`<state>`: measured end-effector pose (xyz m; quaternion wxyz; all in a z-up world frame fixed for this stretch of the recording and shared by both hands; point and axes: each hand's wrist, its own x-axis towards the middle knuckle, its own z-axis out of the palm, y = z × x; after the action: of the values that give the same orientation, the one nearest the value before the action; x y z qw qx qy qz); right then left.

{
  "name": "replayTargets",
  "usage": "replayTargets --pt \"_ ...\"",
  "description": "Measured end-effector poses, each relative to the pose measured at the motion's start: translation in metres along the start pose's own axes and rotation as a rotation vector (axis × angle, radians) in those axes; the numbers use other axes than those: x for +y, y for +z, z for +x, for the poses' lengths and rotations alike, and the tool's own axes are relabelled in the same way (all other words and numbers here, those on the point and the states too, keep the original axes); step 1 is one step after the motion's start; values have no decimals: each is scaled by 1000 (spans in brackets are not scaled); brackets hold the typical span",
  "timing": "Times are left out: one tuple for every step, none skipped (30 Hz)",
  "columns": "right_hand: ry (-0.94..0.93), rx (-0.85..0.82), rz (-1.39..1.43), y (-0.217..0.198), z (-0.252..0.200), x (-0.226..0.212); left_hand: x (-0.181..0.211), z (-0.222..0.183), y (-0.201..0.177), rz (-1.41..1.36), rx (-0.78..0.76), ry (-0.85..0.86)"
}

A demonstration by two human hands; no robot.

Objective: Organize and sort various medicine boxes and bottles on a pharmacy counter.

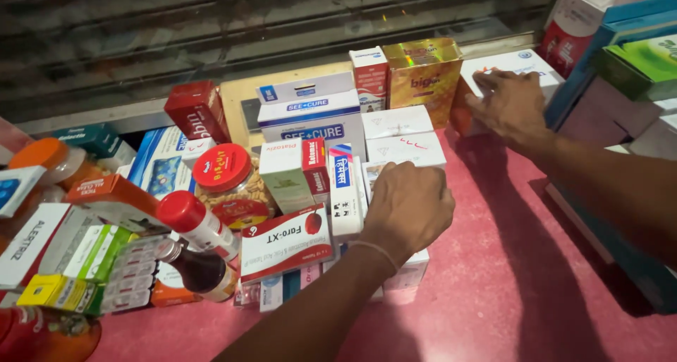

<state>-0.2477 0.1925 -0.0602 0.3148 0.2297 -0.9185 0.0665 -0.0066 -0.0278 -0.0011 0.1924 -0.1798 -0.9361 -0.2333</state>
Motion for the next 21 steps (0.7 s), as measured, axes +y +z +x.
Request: replayTargets --pt "7 1 -2 -1 0 -3 0 1 0 0 -4 6" --pt "4 13 15 -2 -1 -6 0 1 0 3 -12 5" --pt "-6 26 35 -2 1 -11 0 1 0 10 -14 -2" --pt "-8 29 37 -3 3 -21 -1 -1 -1 14 -13 -3" --pt "12 -22 24 -8 4 -26 0 -1 0 7 0 4" --pt "32 -72 10 -12 5 -31 1 0 0 0 13 11" --pt "37 -65 4 -14 6 -31 0 0 1 -1 16 21" --pt "52 -125 -1 -17 6 -32 -1 0 1 -13 37 29" --pt "66 -186 -5 -20 7 -33 -2 -1 0 -24 59 35" --pt "70 -179 -10 -33 10 -38 -1 -2 0 -24 63 43" --pt "158 -266 53 -47 16 -44 0 -2 -1 -24 65 43" --pt "246 -352 117 -62 21 -50 0 -2 -3 -25 67 43" --pt "243 -345 112 -62 22 -42 0 -3 -2 -25 75 47" --pt "304 -396 144 -62 23 -35 -1 -3 -1 -31 77 51" --pt "361 -450 179 -61 24 -30 -2 -5 0 -34 79 50" --pt "353 -446 177 -69 21 -29 -4 -6 -1 -32 87 48" --pt "332 -360 202 -78 15 -26 -4 -6 0 -36 98 56" --pt "309 -274 227 -87 8 -22 -4 -6 2 -40 109 64" --pt "311 -275 223 -107 1 -19 -4 -6 1 -43 108 66" --pt "234 -152 42 -126 -5 -16 -3 -7 1 -30 91 49" --pt "157 -28 -141 -147 -12 -12 -2 -5 1 -16 73 37"
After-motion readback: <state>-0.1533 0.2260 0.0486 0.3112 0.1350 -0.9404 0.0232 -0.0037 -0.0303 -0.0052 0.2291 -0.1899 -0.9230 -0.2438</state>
